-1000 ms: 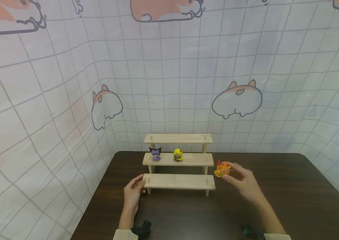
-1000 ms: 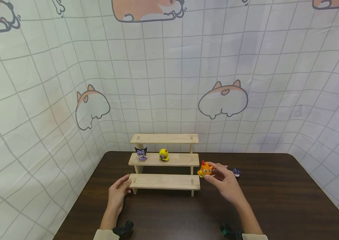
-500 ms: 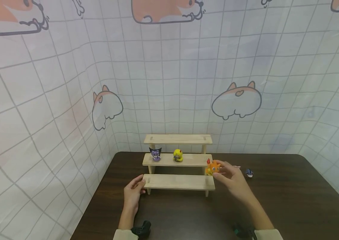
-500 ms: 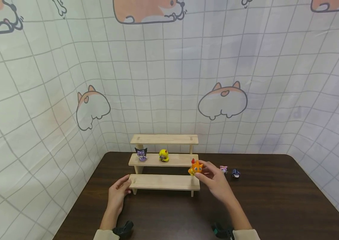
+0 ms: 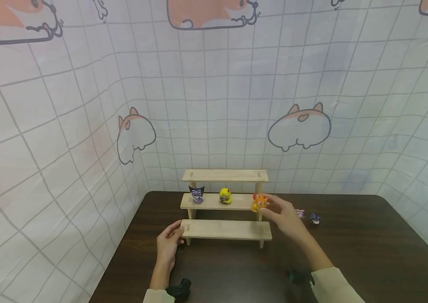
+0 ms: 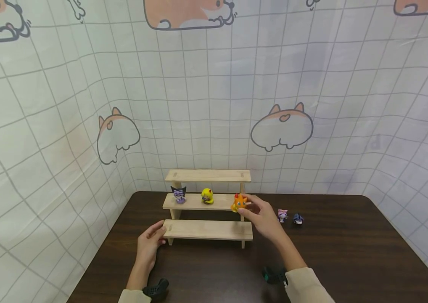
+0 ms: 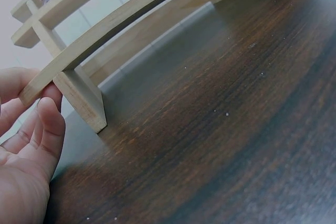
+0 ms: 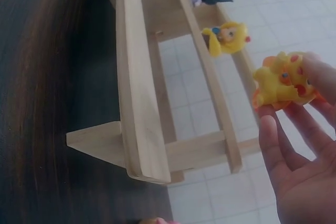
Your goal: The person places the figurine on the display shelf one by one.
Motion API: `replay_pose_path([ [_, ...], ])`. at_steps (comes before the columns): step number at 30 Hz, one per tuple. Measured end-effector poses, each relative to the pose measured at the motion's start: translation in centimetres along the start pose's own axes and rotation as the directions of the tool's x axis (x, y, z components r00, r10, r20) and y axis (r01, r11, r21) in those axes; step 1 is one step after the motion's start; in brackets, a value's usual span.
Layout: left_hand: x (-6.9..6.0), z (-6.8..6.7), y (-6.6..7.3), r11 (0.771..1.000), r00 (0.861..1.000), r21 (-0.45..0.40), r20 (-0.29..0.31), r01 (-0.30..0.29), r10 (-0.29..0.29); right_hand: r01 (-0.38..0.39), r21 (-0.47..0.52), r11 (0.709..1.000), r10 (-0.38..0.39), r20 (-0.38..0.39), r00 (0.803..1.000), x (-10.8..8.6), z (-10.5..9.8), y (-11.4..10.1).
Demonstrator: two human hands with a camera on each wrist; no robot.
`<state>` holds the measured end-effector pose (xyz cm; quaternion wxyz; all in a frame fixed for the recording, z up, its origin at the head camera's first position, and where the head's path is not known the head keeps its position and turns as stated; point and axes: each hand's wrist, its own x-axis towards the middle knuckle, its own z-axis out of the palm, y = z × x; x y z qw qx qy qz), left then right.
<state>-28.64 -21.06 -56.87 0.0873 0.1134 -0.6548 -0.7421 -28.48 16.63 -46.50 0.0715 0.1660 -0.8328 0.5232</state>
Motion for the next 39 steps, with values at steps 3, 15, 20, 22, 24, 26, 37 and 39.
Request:
replay_pose_path([
  [3, 0.0, 0.0, 0.0, 1.0, 1.0, 0.005, -0.002, -0.001, 0.001, -0.011, 0.022, 1.0, 0.011, 0.001, 1.0, 0.6, 0.2, 0.2],
  [15, 0.1, 0.0, 0.0, 1.0, 1.0, 0.007, -0.01, 0.009, -0.009, -0.027, -0.034, 0.999, 0.027, -0.005, 1.0, 3.0, 1.1, 0.6],
  [20, 0.0, 0.0, 0.1, 1.0, 1.0, 0.008, -0.012, 0.006, -0.006, -0.031, -0.059, 0.998, 0.031, -0.007, 1.0, 3.7, 1.3, 0.7],
  [22, -0.1, 0.0, 0.2, 1.0, 1.0, 0.007, -0.01, 0.007, -0.006, -0.037, -0.062, 0.997, 0.037, -0.007, 0.999, 3.9, 1.4, 0.7],
  [24, -0.1, 0.0, 0.1, 1.0, 1.0, 0.011, -0.008, 0.006, -0.006, -0.041, -0.068, 0.997, 0.041, -0.006, 0.999, 4.1, 1.5, 0.8],
  [26, -0.1, 0.1, 0.1, 1.0, 1.0, 0.014, -0.007, 0.007, -0.007, -0.052, -0.072, 0.996, 0.052, -0.005, 0.999, 4.2, 1.5, 0.9],
  [37, -0.2, 0.1, 0.3, 1.0, 1.0, 0.018, -0.008, 0.006, -0.006, -0.06, -0.098, 0.993, 0.061, 0.006, 0.998, 4.6, 1.5, 1.2],
  [39, -0.2, 0.1, 0.3, 1.0, 1.0, 0.021, -0.006, 0.005, -0.005, -0.064, -0.102, 0.993, 0.065, 0.011, 0.998, 4.7, 1.5, 1.0],
])
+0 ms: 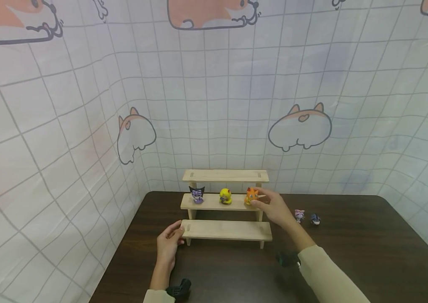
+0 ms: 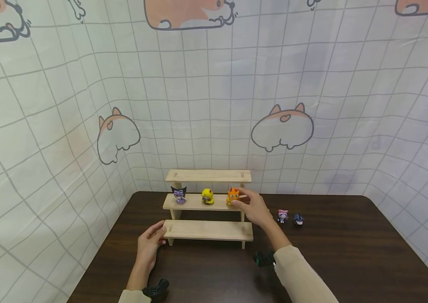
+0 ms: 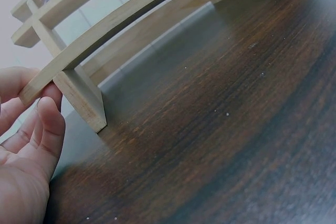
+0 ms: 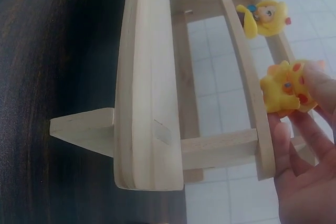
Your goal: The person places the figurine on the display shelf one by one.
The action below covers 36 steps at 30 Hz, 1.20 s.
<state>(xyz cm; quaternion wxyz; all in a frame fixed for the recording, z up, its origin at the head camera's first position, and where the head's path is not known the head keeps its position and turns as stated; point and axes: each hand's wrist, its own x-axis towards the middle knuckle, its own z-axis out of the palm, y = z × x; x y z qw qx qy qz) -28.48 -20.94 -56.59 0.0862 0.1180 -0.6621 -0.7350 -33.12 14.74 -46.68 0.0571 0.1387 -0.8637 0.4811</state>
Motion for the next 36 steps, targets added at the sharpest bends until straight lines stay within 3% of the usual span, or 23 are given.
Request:
replay_pose_path([
  [36, 0.21, -0.08, -0.12, 0.999, 1.0, -0.035, 0.01, -0.007, 0.007, -0.013, -0.029, 1.0, 0.014, 0.049, 0.999, -0.03, -0.01, -0.36],
])
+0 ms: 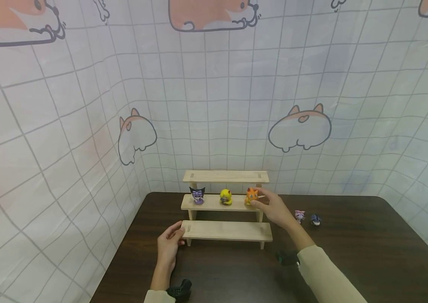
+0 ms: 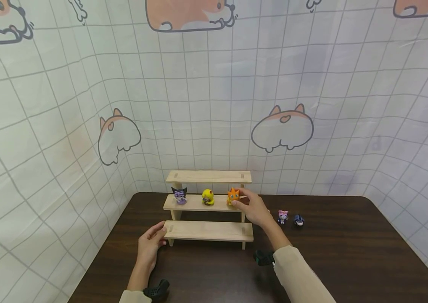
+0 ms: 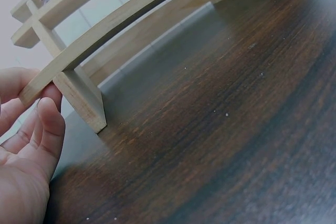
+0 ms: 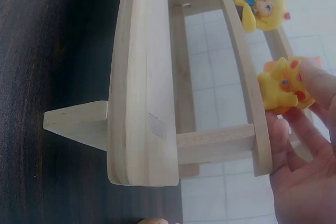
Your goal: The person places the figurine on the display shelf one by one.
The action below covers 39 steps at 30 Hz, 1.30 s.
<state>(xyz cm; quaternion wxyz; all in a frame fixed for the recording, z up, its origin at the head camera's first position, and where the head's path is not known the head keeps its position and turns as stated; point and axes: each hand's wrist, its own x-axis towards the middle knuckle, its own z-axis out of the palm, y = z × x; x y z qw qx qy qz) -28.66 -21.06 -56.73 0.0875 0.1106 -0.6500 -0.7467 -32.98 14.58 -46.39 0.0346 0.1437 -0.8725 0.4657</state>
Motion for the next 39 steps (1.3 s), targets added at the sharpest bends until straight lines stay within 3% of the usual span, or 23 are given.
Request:
replay_pose_path([
  [5, -0.3, 0.0, 0.3, 1.0, 1.0, -0.006, 0.004, -0.001, 0.001, -0.004, 0.001, 1.0, 0.004, 0.002, 1.0, -0.1, 0.0, 0.1],
  [8, 0.1, 0.0, -0.4, 1.0, 1.0, -0.006, -0.006, -0.014, 0.014, -0.002, 0.014, 1.0, 0.002, -0.004, 1.0, -0.2, 0.0, 0.4],
  [13, 0.1, 0.0, -0.4, 1.0, 1.0, 0.001, -0.009, -0.015, 0.015, 0.02, 0.051, 0.999, -0.018, -0.029, 0.999, -0.5, -0.1, 1.3],
  [21, 0.0, 0.1, -0.3, 1.0, 1.0, 0.005, -0.011, -0.015, 0.015, 0.019, 0.065, 0.998, -0.01, -0.128, 0.992, -2.8, -1.2, 2.0],
  [26, 0.1, 0.0, -0.4, 1.0, 1.0, 0.006, -0.014, -0.018, 0.018, 0.002, 0.159, 0.987, 0.022, -0.154, 0.988, -4.7, -2.2, 3.1],
  [33, 0.1, 0.0, -0.6, 1.0, 1.0, 0.001, -0.011, -0.026, 0.026, -0.048, 0.081, 0.996, 0.069, -0.28, 0.958, -7.7, -4.1, 5.3],
  [36, 0.0, 0.0, -0.5, 1.0, 1.0, 0.002, -0.011, -0.025, 0.025, -0.081, 0.169, 0.982, 0.131, -0.312, 0.941, -8.7, -5.0, 6.4],
  [39, 0.1, 0.0, -0.4, 1.0, 1.0, 0.006, -0.013, -0.023, 0.023, -0.122, 0.244, 0.962, 0.207, -0.358, 0.911, -9.5, -6.0, 7.5],
])
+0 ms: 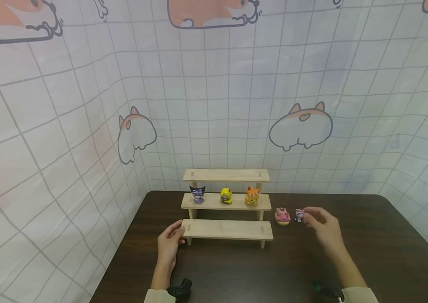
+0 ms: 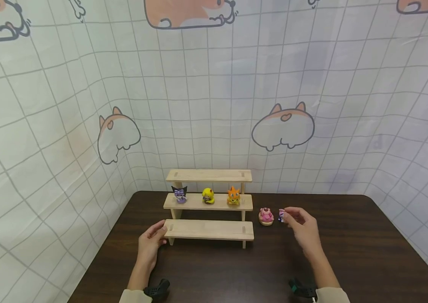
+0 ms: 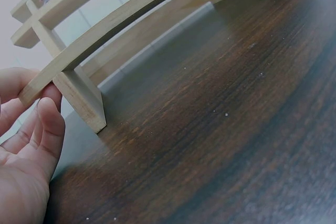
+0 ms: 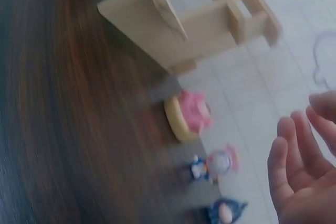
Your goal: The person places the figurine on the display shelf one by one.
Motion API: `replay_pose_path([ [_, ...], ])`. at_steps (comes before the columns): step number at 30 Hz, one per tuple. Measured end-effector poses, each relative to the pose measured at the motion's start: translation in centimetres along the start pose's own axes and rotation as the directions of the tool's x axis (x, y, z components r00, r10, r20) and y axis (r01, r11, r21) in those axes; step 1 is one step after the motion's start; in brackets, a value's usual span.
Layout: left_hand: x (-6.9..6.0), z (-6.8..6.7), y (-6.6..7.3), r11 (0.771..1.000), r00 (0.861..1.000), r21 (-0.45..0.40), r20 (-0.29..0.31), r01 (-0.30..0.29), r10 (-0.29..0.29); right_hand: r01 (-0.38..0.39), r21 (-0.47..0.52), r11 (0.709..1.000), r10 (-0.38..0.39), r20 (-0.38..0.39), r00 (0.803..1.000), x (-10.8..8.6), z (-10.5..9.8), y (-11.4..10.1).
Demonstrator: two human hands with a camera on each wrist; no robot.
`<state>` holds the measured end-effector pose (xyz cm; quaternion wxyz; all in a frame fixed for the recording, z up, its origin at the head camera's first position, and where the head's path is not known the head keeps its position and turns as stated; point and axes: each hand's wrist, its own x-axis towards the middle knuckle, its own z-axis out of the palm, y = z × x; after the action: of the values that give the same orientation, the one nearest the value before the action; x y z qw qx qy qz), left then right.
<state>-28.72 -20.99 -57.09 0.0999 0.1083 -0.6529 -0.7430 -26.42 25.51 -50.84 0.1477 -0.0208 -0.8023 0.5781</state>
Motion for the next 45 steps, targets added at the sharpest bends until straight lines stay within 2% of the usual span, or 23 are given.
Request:
replay_pose_path([
  [4, 0.0, 0.0, 0.1, 1.0, 1.0, 0.007, 0.001, -0.001, 0.001, -0.08, 0.007, 0.997, 0.08, -0.069, 0.994, 0.0, -1.8, 1.1],
  [10, -0.1, 0.0, 0.0, 1.0, 1.0, 0.005, 0.007, -0.003, 0.003, -0.169, 0.004, 0.986, 0.169, -0.096, 0.981, 0.3, -3.6, 2.5],
  [15, -0.1, -0.1, -0.1, 1.0, 1.0, 0.002, 0.004, -0.003, 0.003, -0.2, -0.036, 0.979, 0.196, -0.109, 0.975, 0.6, -4.2, 3.6],
  [19, -0.1, 0.0, -0.1, 1.0, 1.0, 0.004, 0.004, -0.003, 0.003, -0.206, -0.104, 0.973, 0.196, -0.104, 0.975, 1.0, -4.4, 4.5],
  [21, -0.1, 0.0, -0.1, 1.0, 1.0, 0.005, 0.002, -0.003, 0.003, -0.206, -0.147, 0.968, 0.195, -0.086, 0.977, 1.1, -4.5, 5.0],
  [25, -0.1, 0.0, 0.0, 1.0, 1.0, 0.008, 0.0, -0.004, 0.004, -0.179, -0.238, 0.954, 0.184, -0.004, 0.983, 1.5, -4.9, 6.0],
  [31, -0.1, 0.0, 0.0, 1.0, 1.0, 0.008, -0.001, 0.0, 0.0, -0.14, -0.269, 0.953, 0.173, 0.101, 0.98, 2.1, -5.3, 7.2],
  [37, -0.1, 0.0, -0.1, 1.0, 1.0, 0.009, -0.001, 0.0, 0.0, -0.097, -0.299, 0.949, 0.143, 0.138, 0.98, 3.0, -5.5, 7.7],
  [45, 0.0, 0.0, -0.2, 1.0, 1.0, 0.008, -0.003, 0.005, -0.005, -0.093, -0.324, 0.941, 0.157, 0.177, 0.971, 3.8, -5.3, 7.6],
])
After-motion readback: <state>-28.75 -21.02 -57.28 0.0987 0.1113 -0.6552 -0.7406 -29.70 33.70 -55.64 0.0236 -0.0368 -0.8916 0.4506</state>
